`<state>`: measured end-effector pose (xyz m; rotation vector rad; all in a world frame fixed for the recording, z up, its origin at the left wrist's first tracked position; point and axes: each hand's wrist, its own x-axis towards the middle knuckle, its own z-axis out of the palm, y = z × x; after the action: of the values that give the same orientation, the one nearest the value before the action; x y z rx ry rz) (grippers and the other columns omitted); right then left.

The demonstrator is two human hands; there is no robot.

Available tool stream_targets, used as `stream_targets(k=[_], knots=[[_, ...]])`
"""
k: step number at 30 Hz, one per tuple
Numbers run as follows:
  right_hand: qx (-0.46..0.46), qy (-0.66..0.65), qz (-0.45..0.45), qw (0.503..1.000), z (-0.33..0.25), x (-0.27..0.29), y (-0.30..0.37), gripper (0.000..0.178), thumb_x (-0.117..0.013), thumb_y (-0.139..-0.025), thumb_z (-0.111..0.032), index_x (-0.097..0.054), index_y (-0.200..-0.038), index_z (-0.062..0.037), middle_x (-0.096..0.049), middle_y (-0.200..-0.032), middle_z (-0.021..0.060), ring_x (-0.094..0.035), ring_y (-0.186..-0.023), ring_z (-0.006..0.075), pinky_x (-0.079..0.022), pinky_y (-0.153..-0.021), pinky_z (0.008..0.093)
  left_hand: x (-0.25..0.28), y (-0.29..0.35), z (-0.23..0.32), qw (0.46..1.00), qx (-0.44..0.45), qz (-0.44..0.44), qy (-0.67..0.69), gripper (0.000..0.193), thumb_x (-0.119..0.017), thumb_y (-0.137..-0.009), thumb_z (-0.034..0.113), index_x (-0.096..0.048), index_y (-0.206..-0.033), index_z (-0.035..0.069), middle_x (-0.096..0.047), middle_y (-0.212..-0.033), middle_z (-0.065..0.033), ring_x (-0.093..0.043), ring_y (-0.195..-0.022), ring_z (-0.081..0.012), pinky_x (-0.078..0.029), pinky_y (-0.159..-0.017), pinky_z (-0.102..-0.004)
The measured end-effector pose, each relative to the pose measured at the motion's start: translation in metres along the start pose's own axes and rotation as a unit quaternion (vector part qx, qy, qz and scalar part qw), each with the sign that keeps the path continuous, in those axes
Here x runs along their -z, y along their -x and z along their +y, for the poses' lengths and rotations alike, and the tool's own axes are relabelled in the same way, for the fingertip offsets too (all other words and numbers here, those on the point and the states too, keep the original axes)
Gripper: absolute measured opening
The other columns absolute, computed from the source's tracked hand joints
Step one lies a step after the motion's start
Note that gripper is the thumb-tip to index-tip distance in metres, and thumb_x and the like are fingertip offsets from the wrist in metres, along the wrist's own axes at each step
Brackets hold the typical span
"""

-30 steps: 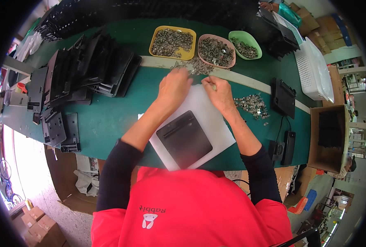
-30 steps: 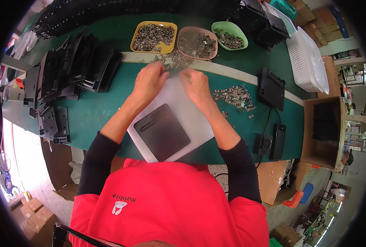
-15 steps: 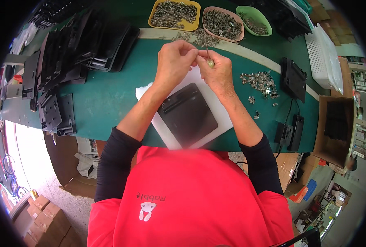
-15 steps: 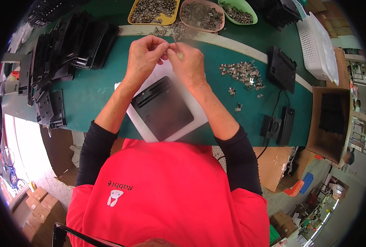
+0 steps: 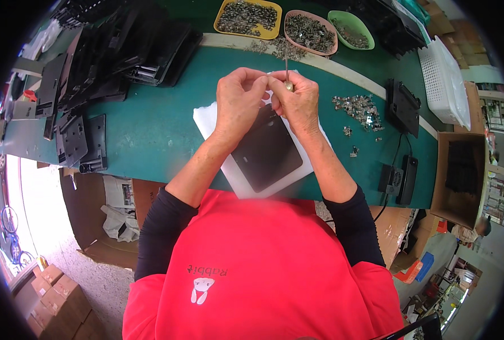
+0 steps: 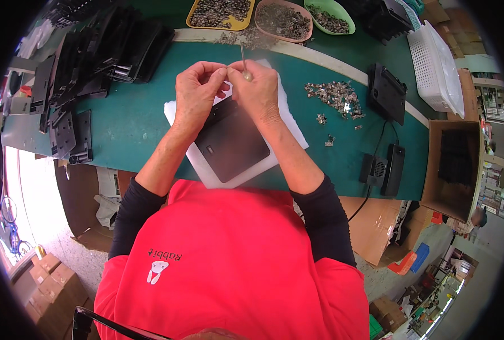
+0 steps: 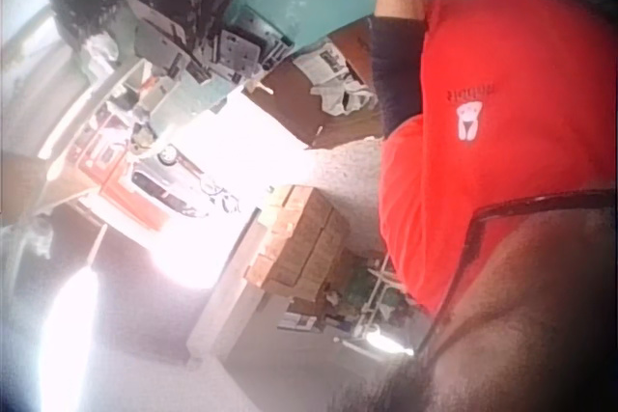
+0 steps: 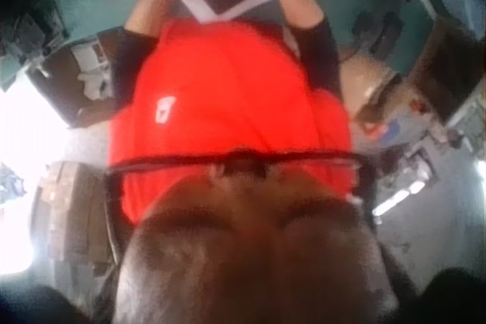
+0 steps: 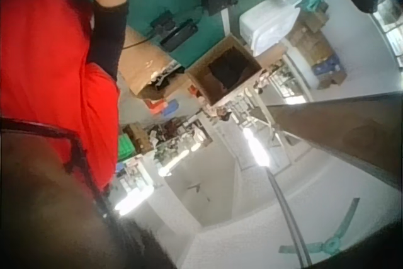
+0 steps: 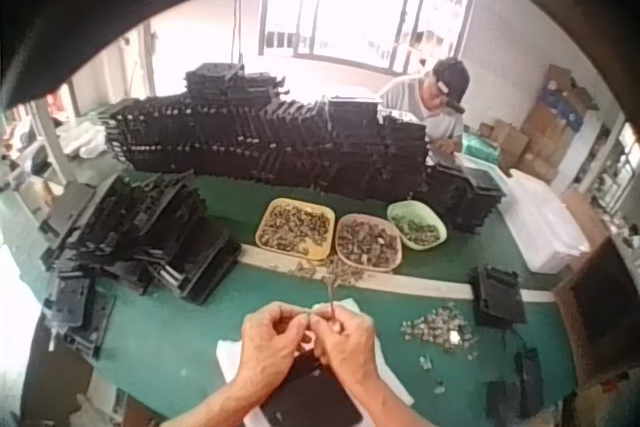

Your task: The person uses a small screwdriver to fasten screws into a black rectangular electronic component on a green workbench. They repeatedly pick up screws from the table, align them with screw holes, and tighten them. Completed units are stacked to the left, and trays of screws are visible nearby.

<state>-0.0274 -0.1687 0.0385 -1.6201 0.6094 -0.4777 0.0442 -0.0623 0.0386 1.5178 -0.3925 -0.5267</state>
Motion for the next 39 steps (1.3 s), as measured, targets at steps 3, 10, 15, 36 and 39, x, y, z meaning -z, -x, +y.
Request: stream_targets(k=[3, 10, 15, 36, 39], knots=[[0.013, 0.016, -0.028, 0.999, -0.009, 0.000, 0.004, 0.016, -0.067, -0.083, -0.013, -0.070, -0.086, 0.0029, -0.062, -0.060, 0.0040, -0.057, -0.049, 0.0083, -0.045, -0.046, 0.0242, 0.011, 0.014, -0.005, 0.980, -0.126, 0.042, -0.147, 0.027, -0.068, -0.090, 0.016, -0.062, -0.103, -0.007, -0.067, -0.079, -0.0102, -0.065, -0.068, -0.0157, -0.052, -0.060, -0.0286], [0.016, 0.108, -0.113, 0.988, 0.015, 0.048, -0.005, 0.016, -0.066, -0.089, -0.016, -0.067, -0.089, 0.0005, -0.067, -0.072, 0.0035, -0.054, -0.050, 0.0030, -0.038, -0.039, 0.0200, 0.058, 0.096, -0.007, 0.883, -0.028, -0.006, -0.469, 0.050, -0.077, -0.080, 0.029, -0.057, -0.113, -0.003, -0.063, -0.073, -0.0129, -0.065, -0.067, -0.0273, -0.051, -0.063, -0.0361], [0.009, 0.177, -0.128, 0.976, 0.024, 0.055, 0.001, 0.017, -0.065, -0.090, -0.020, -0.067, -0.089, -0.0023, -0.065, -0.066, 0.0016, -0.051, -0.048, 0.0032, -0.036, -0.041, 0.0198, 0.040, 0.080, -0.015, 0.864, -0.097, -0.001, -0.494, 0.045, -0.077, -0.080, 0.024, -0.059, -0.110, -0.004, -0.062, -0.069, -0.0128, -0.063, -0.063, -0.0261, -0.051, -0.062, -0.0354], [0.278, 0.419, -0.296, 0.812, 0.000, 0.083, -0.035, 0.006, -0.060, -0.087, -0.007, -0.060, -0.089, -0.0014, -0.061, -0.085, 0.0151, -0.062, -0.079, 0.0394, -0.051, -0.066, 0.0461, -0.011, -0.105, 0.008, 0.852, -0.080, -0.349, -0.382, 0.031, -0.067, -0.076, 0.013, -0.072, -0.103, 0.000, -0.070, -0.088, -0.0162, -0.066, -0.085, -0.0250, -0.051, -0.078, -0.0372], [0.285, 0.449, -0.333, 0.779, -0.002, 0.080, -0.043, 0.010, -0.065, -0.087, -0.009, -0.062, -0.092, 0.0001, -0.062, -0.086, 0.0132, -0.063, -0.075, 0.0356, -0.050, -0.063, 0.0423, -0.011, -0.107, 0.007, 0.857, -0.066, -0.349, -0.374, 0.030, -0.068, -0.075, 0.013, -0.073, -0.102, 0.000, -0.070, -0.088, -0.0163, -0.067, -0.086, -0.0256, -0.051, -0.079, -0.0366]])
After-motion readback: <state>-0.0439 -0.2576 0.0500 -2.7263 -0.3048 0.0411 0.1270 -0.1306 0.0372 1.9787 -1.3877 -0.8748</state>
